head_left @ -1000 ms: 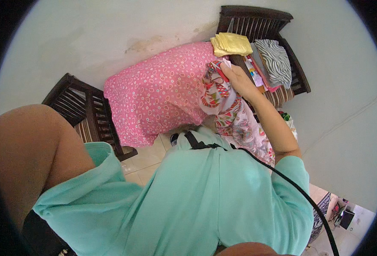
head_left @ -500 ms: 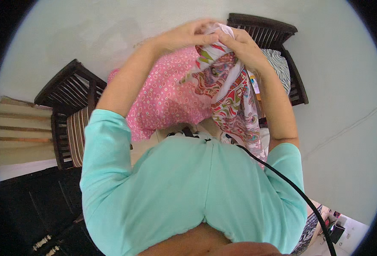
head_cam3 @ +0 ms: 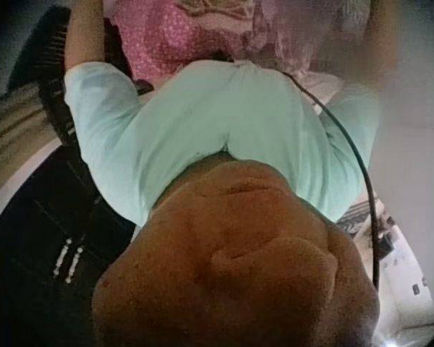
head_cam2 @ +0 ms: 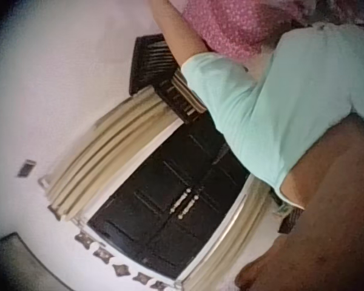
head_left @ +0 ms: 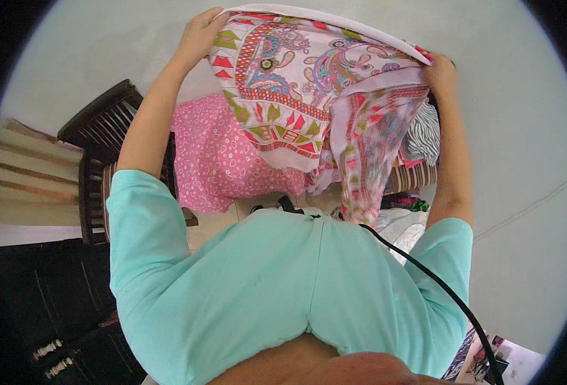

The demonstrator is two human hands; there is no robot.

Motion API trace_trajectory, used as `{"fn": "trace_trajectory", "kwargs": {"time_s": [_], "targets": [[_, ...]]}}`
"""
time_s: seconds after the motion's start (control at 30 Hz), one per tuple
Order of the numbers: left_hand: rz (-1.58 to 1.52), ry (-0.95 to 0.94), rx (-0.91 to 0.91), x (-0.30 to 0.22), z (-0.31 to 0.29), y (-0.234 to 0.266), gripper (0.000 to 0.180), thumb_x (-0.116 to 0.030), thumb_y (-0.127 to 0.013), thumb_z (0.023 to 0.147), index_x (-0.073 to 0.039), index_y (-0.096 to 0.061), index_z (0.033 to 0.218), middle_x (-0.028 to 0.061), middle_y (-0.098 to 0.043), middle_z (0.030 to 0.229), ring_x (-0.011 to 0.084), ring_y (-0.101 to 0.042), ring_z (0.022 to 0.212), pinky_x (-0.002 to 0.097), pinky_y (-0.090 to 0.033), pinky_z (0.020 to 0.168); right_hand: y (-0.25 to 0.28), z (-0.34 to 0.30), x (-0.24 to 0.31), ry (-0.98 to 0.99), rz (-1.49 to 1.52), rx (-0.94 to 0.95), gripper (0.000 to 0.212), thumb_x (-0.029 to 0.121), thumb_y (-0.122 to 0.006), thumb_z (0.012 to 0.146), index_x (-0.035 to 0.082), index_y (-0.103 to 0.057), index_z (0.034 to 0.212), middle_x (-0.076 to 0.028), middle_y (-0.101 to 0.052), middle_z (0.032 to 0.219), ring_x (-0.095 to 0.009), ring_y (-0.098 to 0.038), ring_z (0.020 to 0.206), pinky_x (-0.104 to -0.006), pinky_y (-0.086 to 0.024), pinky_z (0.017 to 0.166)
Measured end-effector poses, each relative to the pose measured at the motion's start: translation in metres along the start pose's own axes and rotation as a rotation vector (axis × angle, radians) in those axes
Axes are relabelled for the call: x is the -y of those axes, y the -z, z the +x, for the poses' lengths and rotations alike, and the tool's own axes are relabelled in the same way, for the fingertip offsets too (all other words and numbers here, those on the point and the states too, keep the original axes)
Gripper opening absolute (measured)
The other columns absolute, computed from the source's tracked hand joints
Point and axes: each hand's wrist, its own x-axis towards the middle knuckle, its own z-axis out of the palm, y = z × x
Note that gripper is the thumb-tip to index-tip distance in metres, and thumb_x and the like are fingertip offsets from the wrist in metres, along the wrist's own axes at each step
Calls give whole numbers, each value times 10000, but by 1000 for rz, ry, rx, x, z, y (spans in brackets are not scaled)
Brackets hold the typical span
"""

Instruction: The person folds several pieces of clothing on a table, including a yellow cloth, a zebra-patterned cloth, and a patterned cloth. The folded items are stacked on the table.

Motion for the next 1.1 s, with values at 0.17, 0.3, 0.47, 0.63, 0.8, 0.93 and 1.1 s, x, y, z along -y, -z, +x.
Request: {"fn": "trace_trajectory", "kwargs": {"time_s": [0.17,0.3,0.47,0.63,0.8,0.93,1.1], "targets": [[973,-502,263,5,-28,34,188,-229,-485,816,-84,-518,932,137,-579,888,331,-550,784,400,-449,642,21,13,-19,-54,-50,76,227,116,-496,710,79,-611,903,-186,-579,905,-327,-553,885,-422,-446,725],[879,-404,10,56,-27,62,211,-177,-509,774,-85,-502,963,135,-582,847,340,-551,799,421,-444,650,23,26,-26,59,-22,165,227,102,-517,696,61,-607,901,-191,-576,916,-330,-545,895,-410,-432,750],[1006,-35,-242,75,-36,112,224,-140,-536,749,-74,-524,963,103,-596,765,275,-580,723,361,-454,619,25,35,-20,158,-64,189,252,83,-533,677,54,-602,918,-187,-580,913,-331,-542,902,-390,-425,767],[415,415,363,62,-47,139,178,-182,-570,752,-60,-561,882,-19,-539,687,68,-469,588,211,-384,536,22,41,-42,164,114,157,161,159,-584,712,43,-617,819,-111,-613,723,-235,-583,659,-329,-433,588],[101,441,289,110,-77,182,127,-160,-572,745,-74,-573,837,-43,-533,714,73,-457,626,211,-362,541,30,32,-35,-102,806,487,265,272,-607,760,20,-627,839,-38,-606,719,-113,-548,629,-253,-435,566],[398,303,162,148,-87,189,105,-132,-523,773,-61,-580,824,15,-573,709,127,-515,644,249,-395,576,15,33,-52,32,739,479,286,275,-607,763,-5,-625,821,-13,-597,708,-103,-531,613,-242,-427,565],[937,249,-160,154,-106,184,210,-212,-463,806,-63,-584,892,153,-595,813,302,-570,771,376,-433,673,25,34,-42,129,437,200,295,284,-564,790,-4,-609,746,0,-557,647,-108,-486,580,-267,-399,542]]}}
